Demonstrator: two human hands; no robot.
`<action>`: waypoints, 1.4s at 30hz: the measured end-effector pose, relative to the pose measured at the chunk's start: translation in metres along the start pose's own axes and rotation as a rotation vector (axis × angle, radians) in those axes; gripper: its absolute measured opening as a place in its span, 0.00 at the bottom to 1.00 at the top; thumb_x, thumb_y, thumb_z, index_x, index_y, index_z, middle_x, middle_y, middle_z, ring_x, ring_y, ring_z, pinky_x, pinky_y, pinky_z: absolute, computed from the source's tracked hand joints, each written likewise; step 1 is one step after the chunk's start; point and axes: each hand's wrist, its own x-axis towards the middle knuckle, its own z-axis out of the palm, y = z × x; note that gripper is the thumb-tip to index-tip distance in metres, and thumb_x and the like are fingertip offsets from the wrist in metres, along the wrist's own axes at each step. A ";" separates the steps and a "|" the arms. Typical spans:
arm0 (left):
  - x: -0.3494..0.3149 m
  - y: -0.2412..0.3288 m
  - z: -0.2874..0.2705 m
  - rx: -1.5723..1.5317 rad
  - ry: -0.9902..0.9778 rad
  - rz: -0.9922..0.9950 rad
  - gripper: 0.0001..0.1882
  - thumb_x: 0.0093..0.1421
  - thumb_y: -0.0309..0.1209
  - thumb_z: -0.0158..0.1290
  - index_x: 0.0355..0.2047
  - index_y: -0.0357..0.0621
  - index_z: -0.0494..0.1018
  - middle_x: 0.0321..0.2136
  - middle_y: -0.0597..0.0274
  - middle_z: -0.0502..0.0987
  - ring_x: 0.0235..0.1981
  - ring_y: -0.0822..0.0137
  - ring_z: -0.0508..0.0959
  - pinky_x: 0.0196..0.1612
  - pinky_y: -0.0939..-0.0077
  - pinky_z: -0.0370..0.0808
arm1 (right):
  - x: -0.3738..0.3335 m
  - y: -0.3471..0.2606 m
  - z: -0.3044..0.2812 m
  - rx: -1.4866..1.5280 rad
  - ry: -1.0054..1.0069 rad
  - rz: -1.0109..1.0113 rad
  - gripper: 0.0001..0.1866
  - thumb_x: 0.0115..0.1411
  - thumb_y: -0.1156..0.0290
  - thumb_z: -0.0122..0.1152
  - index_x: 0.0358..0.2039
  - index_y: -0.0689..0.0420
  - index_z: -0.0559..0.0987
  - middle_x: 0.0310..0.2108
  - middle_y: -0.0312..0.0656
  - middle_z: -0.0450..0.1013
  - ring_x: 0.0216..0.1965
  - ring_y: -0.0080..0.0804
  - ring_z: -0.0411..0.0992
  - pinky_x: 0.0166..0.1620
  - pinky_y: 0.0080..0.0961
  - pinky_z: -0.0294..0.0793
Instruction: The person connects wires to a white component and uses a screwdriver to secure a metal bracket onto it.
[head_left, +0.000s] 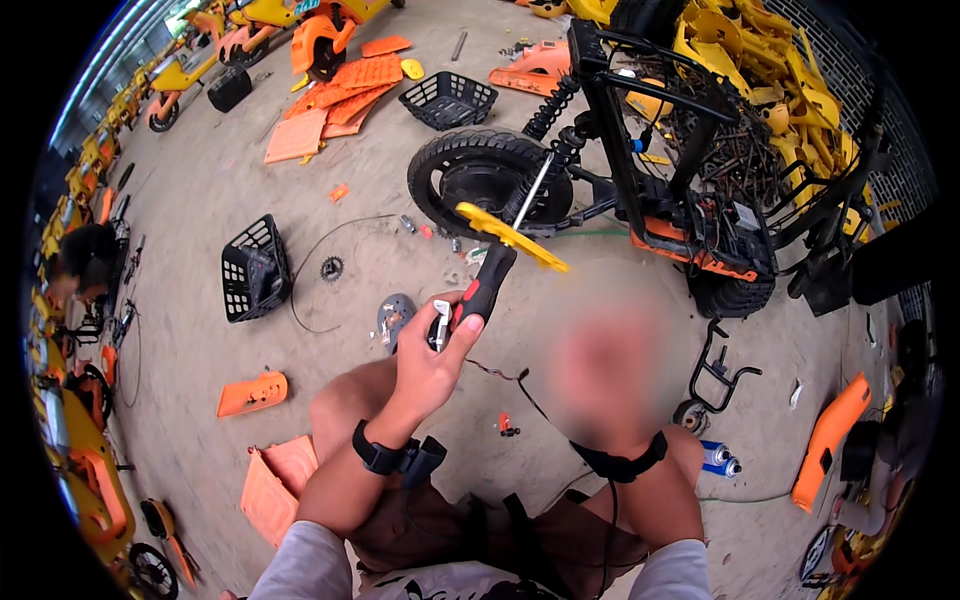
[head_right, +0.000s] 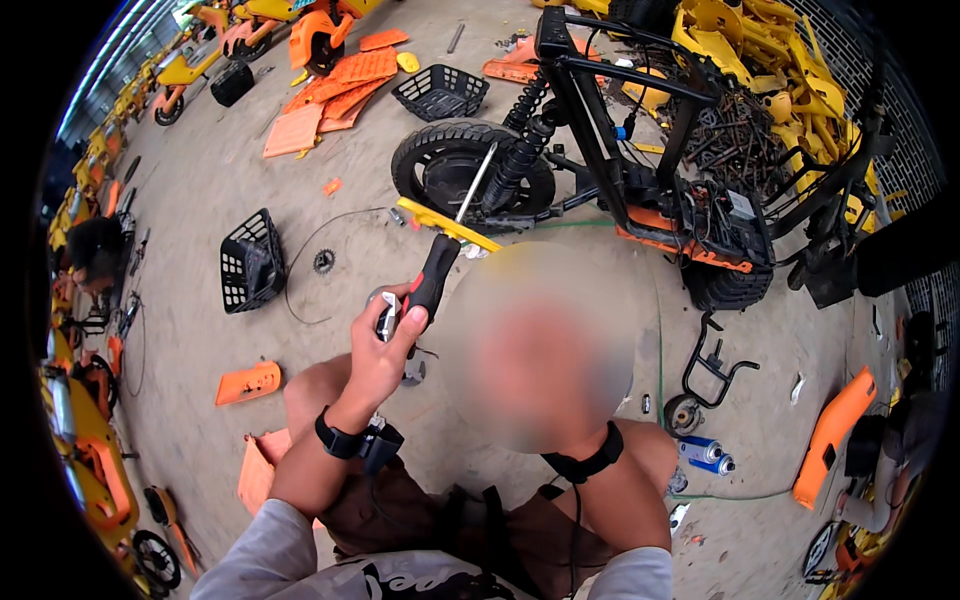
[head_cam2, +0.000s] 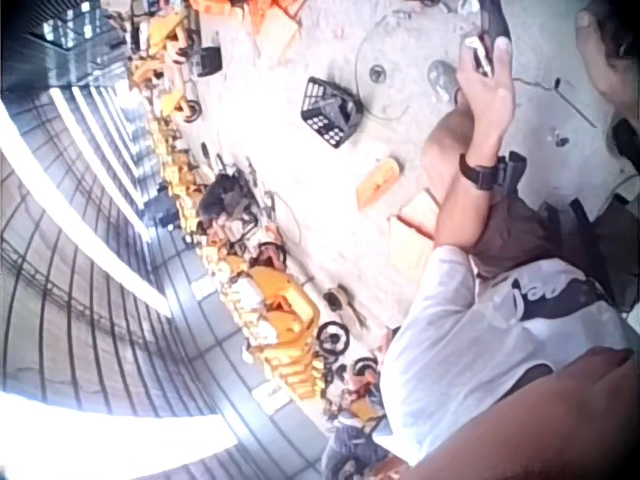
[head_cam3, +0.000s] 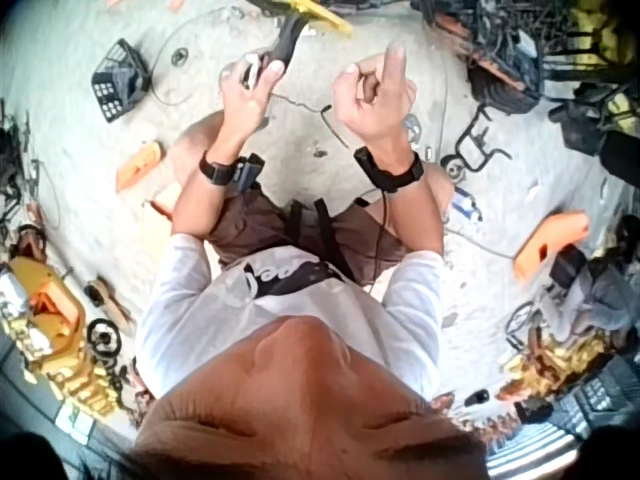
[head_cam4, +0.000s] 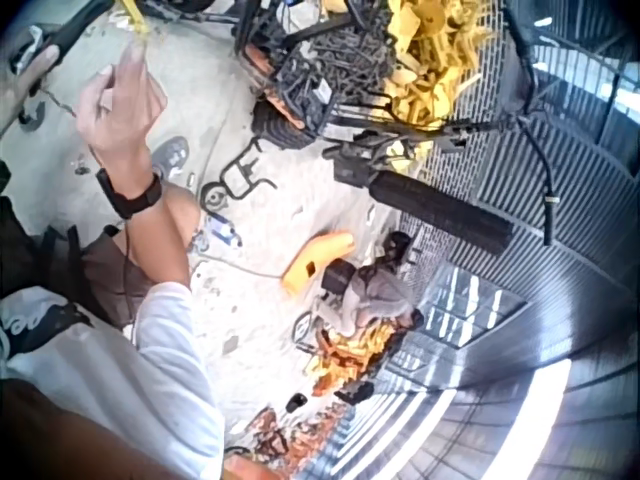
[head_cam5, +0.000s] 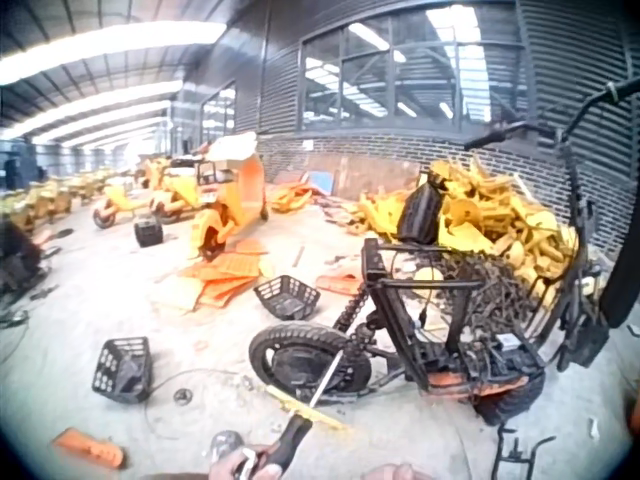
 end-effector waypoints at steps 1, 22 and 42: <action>0.001 0.000 0.001 -0.001 -0.003 0.000 0.18 0.61 0.34 0.58 0.46 0.34 0.73 0.25 0.73 0.70 0.25 0.83 0.65 0.29 0.87 0.63 | 0.004 0.000 0.000 0.037 0.011 0.028 0.37 0.55 0.80 0.57 0.66 0.61 0.58 0.16 0.31 0.67 0.12 0.18 0.57 0.19 0.16 0.61; 0.010 0.003 -0.009 -0.158 0.057 -0.017 0.19 0.61 0.37 0.58 0.47 0.34 0.73 0.27 0.71 0.73 0.27 0.81 0.68 0.32 0.86 0.66 | -0.038 0.004 -0.015 -0.154 -0.534 0.512 0.31 0.56 0.79 0.58 0.61 0.60 0.64 0.24 0.35 0.68 0.22 0.21 0.61 0.28 0.18 0.63; 0.004 -0.003 -0.010 -0.012 0.026 -0.020 0.17 0.62 0.35 0.57 0.46 0.37 0.73 0.26 0.71 0.71 0.26 0.81 0.67 0.30 0.85 0.65 | -0.052 0.003 -0.008 -0.296 -1.029 0.577 0.15 0.64 0.64 0.51 0.48 0.55 0.74 0.33 0.40 0.75 0.36 0.31 0.73 0.40 0.30 0.73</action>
